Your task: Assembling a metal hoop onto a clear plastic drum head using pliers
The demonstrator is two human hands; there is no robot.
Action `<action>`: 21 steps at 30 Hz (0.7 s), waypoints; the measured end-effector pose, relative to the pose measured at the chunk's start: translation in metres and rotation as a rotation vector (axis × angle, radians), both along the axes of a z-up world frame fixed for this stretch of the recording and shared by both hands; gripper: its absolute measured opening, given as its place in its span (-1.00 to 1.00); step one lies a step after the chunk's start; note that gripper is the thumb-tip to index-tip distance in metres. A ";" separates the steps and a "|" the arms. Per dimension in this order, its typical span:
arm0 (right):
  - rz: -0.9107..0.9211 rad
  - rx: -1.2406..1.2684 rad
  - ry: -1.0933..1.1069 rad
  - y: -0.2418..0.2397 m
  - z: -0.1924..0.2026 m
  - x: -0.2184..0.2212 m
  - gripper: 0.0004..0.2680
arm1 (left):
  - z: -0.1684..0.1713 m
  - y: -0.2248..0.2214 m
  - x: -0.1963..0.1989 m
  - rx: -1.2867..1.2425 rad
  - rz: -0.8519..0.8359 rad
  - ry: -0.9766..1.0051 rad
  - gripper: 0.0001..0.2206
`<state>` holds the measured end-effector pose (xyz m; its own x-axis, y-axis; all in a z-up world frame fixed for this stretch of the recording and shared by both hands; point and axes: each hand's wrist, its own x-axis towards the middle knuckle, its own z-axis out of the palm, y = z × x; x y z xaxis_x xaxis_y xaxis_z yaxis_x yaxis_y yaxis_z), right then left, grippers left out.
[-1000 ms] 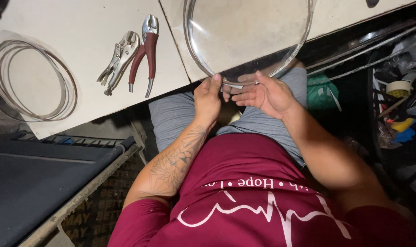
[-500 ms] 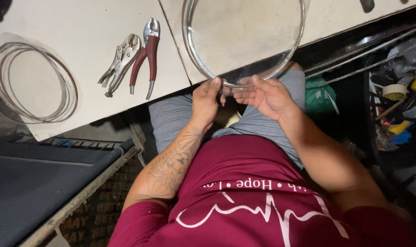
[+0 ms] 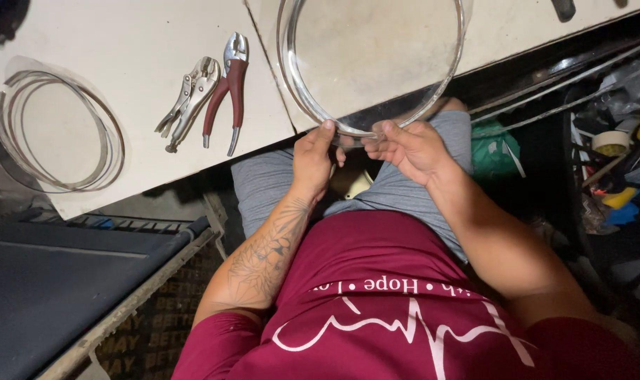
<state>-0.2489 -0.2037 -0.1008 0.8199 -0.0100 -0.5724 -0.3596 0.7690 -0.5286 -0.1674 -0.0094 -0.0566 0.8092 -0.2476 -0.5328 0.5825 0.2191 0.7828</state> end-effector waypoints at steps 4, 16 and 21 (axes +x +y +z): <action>-0.010 -0.027 0.022 0.000 0.001 0.002 -0.83 | 0.002 0.000 0.002 -0.014 -0.003 0.019 -0.67; 0.006 -0.066 0.047 -0.001 0.006 0.004 -0.86 | 0.015 0.021 0.010 0.044 -0.061 0.066 -0.61; -0.006 -0.072 0.079 -0.001 0.010 0.003 -0.89 | 0.070 0.062 0.044 1.058 -0.310 -0.463 -0.72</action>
<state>-0.2461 -0.2052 -0.0907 0.7723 -0.0583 -0.6326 -0.3974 0.7326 -0.5526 -0.1238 0.0523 0.0138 0.9613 -0.0806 -0.2635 0.1115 -0.7606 0.6396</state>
